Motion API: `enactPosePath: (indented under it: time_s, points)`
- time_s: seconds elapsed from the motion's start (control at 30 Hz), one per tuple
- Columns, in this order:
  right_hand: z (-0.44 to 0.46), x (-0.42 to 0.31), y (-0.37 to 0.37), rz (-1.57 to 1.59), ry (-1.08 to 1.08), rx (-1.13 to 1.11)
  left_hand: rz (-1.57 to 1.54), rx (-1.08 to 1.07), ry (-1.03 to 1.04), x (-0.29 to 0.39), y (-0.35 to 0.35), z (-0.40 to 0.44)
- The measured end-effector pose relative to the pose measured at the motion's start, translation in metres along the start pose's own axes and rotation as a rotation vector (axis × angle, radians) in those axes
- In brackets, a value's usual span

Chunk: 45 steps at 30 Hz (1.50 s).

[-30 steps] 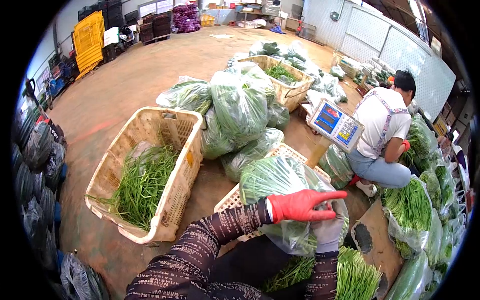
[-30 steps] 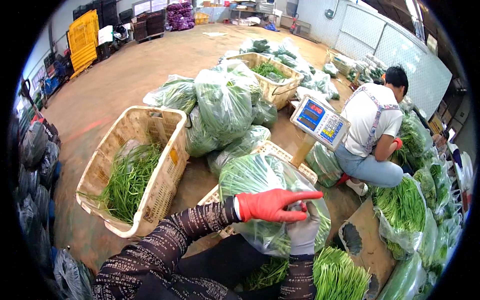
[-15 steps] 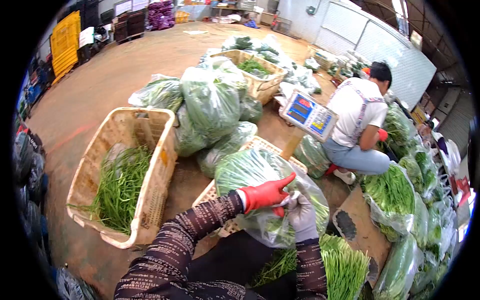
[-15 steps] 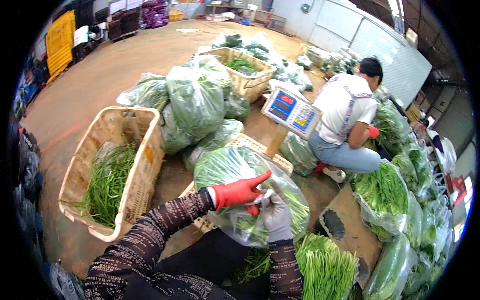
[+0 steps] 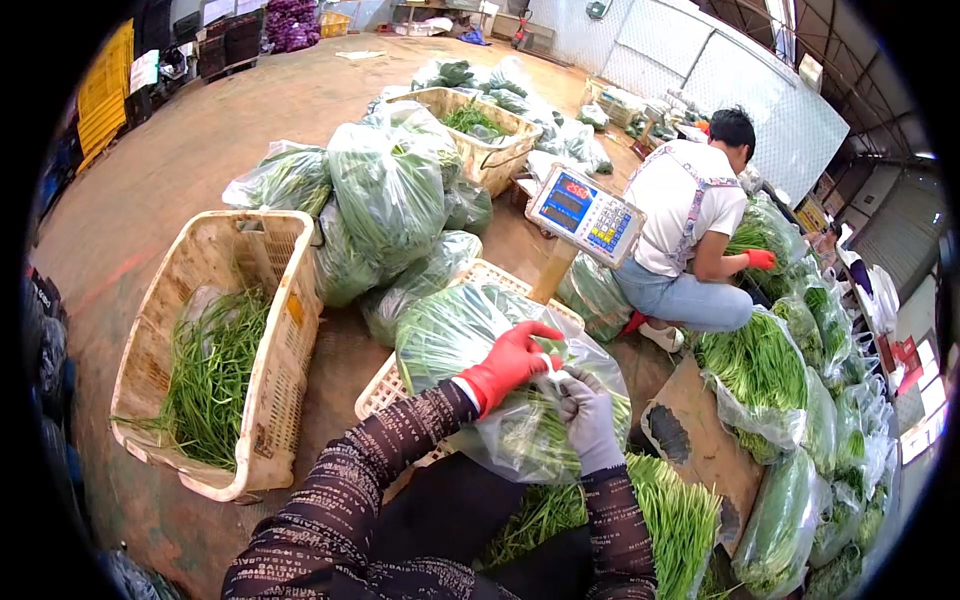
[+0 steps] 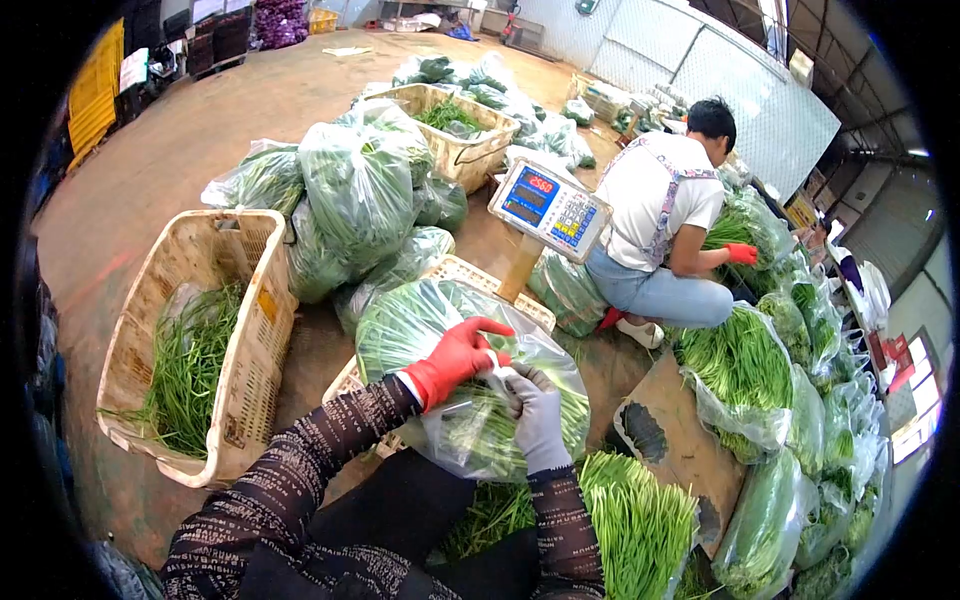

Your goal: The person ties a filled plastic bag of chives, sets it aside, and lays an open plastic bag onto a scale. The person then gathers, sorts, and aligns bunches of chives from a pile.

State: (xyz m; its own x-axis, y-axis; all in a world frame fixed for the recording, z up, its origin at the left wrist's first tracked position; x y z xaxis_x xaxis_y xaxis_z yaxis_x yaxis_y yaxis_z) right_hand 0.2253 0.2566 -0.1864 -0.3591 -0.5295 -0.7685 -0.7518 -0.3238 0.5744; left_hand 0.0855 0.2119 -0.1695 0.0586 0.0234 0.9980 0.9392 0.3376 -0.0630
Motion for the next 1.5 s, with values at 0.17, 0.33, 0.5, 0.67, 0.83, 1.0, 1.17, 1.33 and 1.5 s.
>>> enactPosePath:
  time_s: [0.17, 0.33, 0.5, 0.67, 0.83, 1.0, 1.17, 1.33, 1.5]
  points:
    - [-0.012, 0.004, 0.008, -0.088, -0.046, -0.029, -0.201, 0.227, -0.130, -0.025, -0.009, 0.015]
    - [-0.025, 0.010, 0.012, -0.250, -0.209, -0.050, 0.997, 0.458, 0.143, -0.004, -0.020, 0.022]
    - [-0.032, 0.014, 0.000, -0.491, -0.350, -0.048, 0.767, 0.230, 0.002, -0.053, -0.030, 0.062]
    - [-0.047, -0.019, -0.013, -0.501, -0.473, 0.097, 0.389, -0.369, 0.149, -0.022, -0.046, 0.036]
    - [-0.039, -0.038, -0.020, -0.871, -0.785, 0.010, -0.042, 0.055, 0.084, -0.008, -0.108, -0.031]
    - [-0.030, -0.017, 0.046, -1.467, -1.090, -0.220, -0.185, 0.942, -0.160, -0.118, -0.140, -0.133]
    - [-0.007, 0.012, 0.064, -1.925, -0.824, -0.167, -0.303, 0.242, -0.412, -0.163, -0.017, -0.165]
    - [-0.053, 0.013, 0.069, -1.230, -0.555, -0.181, -0.482, -0.011, -0.396, -0.141, 0.038, -0.141]
    - [-0.117, -0.006, 0.095, -0.931, -0.543, -0.262, -0.552, -0.014, -0.397, -0.139, 0.020, -0.126]
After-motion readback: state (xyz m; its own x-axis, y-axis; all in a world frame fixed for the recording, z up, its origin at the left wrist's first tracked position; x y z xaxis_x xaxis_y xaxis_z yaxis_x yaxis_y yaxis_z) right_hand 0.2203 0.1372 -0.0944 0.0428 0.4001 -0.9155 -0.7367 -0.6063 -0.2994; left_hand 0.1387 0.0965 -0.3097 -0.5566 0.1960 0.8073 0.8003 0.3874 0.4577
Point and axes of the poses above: each hand's wrist, its own z-axis towards the middle knuckle, its own y-axis out of the palm, x = y × z, the point moved 6 cm from there along z, towards the middle knuckle, and after that the axes turned 15 degrees about z, right-handed, at the moved point
